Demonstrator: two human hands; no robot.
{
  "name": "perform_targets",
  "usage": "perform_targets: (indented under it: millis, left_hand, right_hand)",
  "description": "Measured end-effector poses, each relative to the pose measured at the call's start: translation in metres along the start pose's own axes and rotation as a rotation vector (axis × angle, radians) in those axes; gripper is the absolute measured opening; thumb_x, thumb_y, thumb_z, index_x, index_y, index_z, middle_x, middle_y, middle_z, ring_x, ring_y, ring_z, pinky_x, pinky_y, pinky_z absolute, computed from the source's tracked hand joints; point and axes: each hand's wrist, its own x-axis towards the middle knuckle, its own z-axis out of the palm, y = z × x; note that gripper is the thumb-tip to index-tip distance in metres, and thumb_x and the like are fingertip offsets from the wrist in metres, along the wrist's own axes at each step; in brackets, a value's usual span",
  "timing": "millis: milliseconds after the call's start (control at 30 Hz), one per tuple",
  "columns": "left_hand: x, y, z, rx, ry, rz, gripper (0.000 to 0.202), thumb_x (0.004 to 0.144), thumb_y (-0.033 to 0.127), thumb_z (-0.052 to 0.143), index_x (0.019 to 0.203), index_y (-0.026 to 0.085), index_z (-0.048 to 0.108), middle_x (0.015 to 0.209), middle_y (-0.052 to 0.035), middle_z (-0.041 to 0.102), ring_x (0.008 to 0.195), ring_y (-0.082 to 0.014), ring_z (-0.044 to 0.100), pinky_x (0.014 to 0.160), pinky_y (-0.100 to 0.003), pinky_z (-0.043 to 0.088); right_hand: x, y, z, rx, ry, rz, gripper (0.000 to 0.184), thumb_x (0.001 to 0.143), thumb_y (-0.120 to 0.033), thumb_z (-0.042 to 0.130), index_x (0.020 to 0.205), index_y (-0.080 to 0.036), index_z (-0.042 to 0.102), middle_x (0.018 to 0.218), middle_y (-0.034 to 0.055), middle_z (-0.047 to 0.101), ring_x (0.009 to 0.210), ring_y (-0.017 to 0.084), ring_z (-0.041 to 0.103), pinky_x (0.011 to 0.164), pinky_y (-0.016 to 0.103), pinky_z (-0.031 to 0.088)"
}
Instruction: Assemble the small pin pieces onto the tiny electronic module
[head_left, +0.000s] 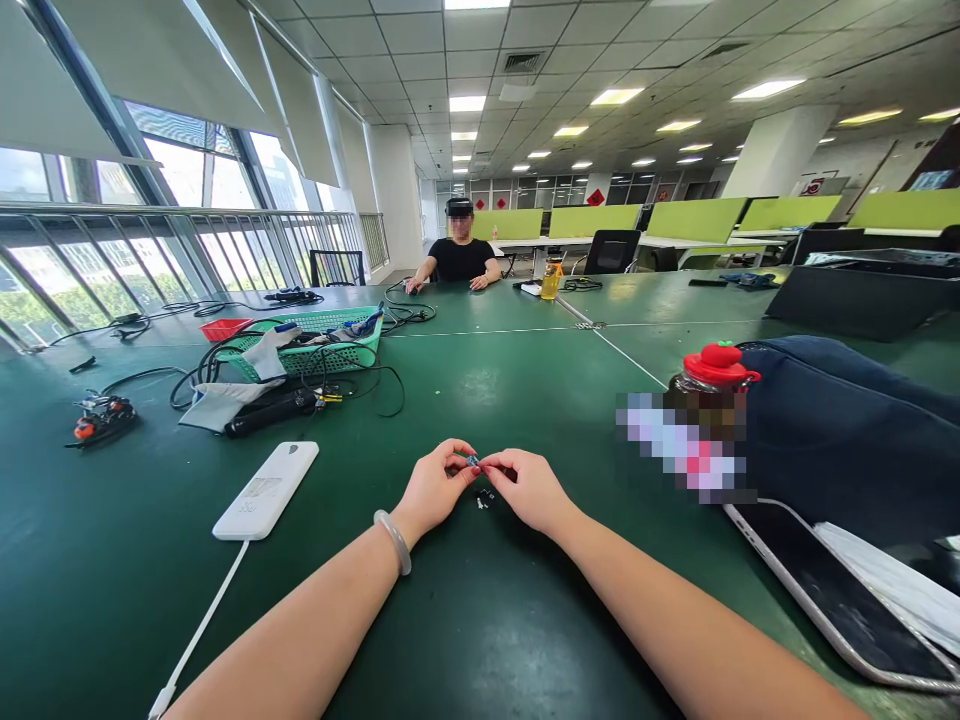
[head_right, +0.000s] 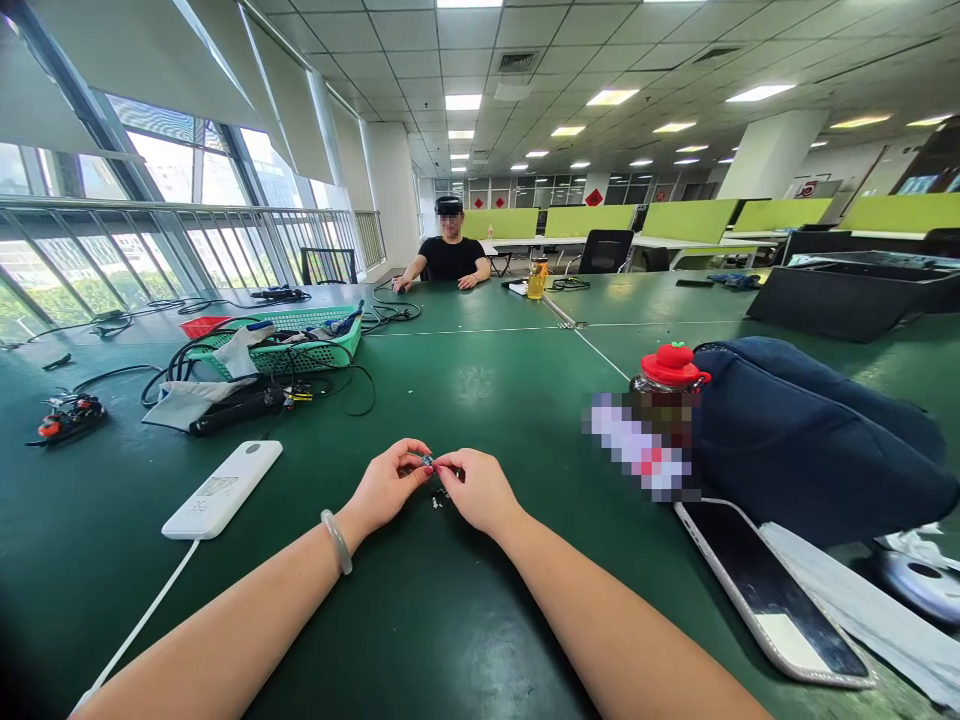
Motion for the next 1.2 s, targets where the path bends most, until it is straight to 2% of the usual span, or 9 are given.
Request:
perform_targets:
  millis: [167, 333, 400, 567, 667, 933, 1067, 1200]
  left_hand:
    - [0.0, 0.002, 0.0, 0.011, -0.01, -0.003, 0.026, 0.073, 0.035, 0.057, 0.091, 0.017, 0.052, 0.072, -0.001, 0.064, 0.063, -0.0117, 0.056, 0.061, -0.023, 0.042]
    - [-0.001, 0.001, -0.001, 0.063, -0.02, 0.016, 0.022, 0.076, 0.031, 0.053, 0.093, 0.017, 0.053, 0.075, -0.0021, 0.064, 0.068, -0.013, 0.058, 0.063, -0.024, 0.044]
    - [-0.002, 0.004, -0.002, 0.171, -0.018, 0.028, 0.02, 0.077, 0.029, 0.052, 0.093, 0.018, 0.055, 0.077, -0.0021, 0.064, 0.069, -0.014, 0.059, 0.065, -0.025, 0.044]
    - [-0.006, 0.016, -0.005, 0.674, -0.006, 0.133, 0.018, 0.081, 0.023, 0.046, 0.093, 0.024, 0.059, 0.082, -0.0017, 0.065, 0.076, -0.0171, 0.058, 0.069, -0.027, 0.041]
    - [-0.007, 0.019, -0.004, 0.799, -0.005, 0.166, 0.021, 0.083, 0.023, 0.043, 0.096, 0.025, 0.059, 0.081, -0.0018, 0.064, 0.074, -0.0176, 0.058, 0.067, -0.027, 0.04]
    - [-0.007, 0.02, -0.003, 0.784, -0.038, 0.109, 0.021, 0.083, 0.025, 0.045, 0.098, 0.026, 0.059, 0.085, -0.0022, 0.065, 0.079, -0.0178, 0.058, 0.07, -0.027, 0.04]
    - [-0.007, 0.021, -0.003, 0.767, -0.052, 0.106, 0.02, 0.083, 0.026, 0.044, 0.095, 0.026, 0.06, 0.086, -0.0018, 0.066, 0.079, -0.0181, 0.059, 0.07, -0.027, 0.04]
    - [-0.006, 0.018, -0.003, 0.748, -0.047, 0.1, 0.019, 0.082, 0.027, 0.045, 0.093, 0.026, 0.06, 0.084, -0.0017, 0.066, 0.078, -0.0179, 0.059, 0.07, -0.027, 0.04]
  right_hand:
    - [-0.001, -0.004, -0.002, -0.1, -0.024, -0.06, 0.024, 0.08, -0.023, 0.044, 0.087, -0.022, 0.067, 0.075, 0.001, 0.062, 0.066, 0.012, 0.054, 0.063, 0.024, 0.041]
    - [-0.002, -0.006, -0.002, -0.203, -0.072, -0.082, 0.024, 0.082, -0.022, 0.043, 0.089, -0.023, 0.066, 0.075, 0.0015, 0.06, 0.068, 0.012, 0.053, 0.063, 0.024, 0.039]
    - [-0.002, -0.006, -0.001, -0.229, -0.096, -0.078, 0.024, 0.082, -0.023, 0.043, 0.091, -0.023, 0.066, 0.077, 0.002, 0.061, 0.069, 0.012, 0.053, 0.064, 0.024, 0.039]
    - [-0.002, -0.005, 0.0, -0.246, -0.119, -0.07, 0.025, 0.082, -0.024, 0.043, 0.096, -0.022, 0.064, 0.082, 0.0025, 0.061, 0.073, 0.013, 0.054, 0.066, 0.024, 0.039]
    - [-0.002, -0.005, 0.0, -0.252, -0.12, -0.063, 0.025, 0.082, -0.024, 0.043, 0.096, -0.023, 0.064, 0.081, 0.0024, 0.061, 0.074, 0.013, 0.053, 0.066, 0.024, 0.039]
    - [-0.001, -0.004, -0.006, -0.278, -0.11, -0.028, 0.023, 0.081, -0.024, 0.044, 0.092, -0.023, 0.065, 0.084, 0.0021, 0.062, 0.076, 0.013, 0.055, 0.069, 0.024, 0.04]
    - [0.001, 0.007, -0.008, -0.365, -0.088, 0.057, 0.021, 0.077, -0.02, 0.05, 0.091, -0.022, 0.065, 0.086, 0.0025, 0.062, 0.077, 0.014, 0.055, 0.071, 0.025, 0.04]
    - [0.003, 0.018, -0.008, -0.396, -0.11, 0.131, 0.02, 0.073, -0.023, 0.057, 0.091, -0.022, 0.065, 0.085, 0.0024, 0.061, 0.077, 0.014, 0.056, 0.069, 0.025, 0.04]
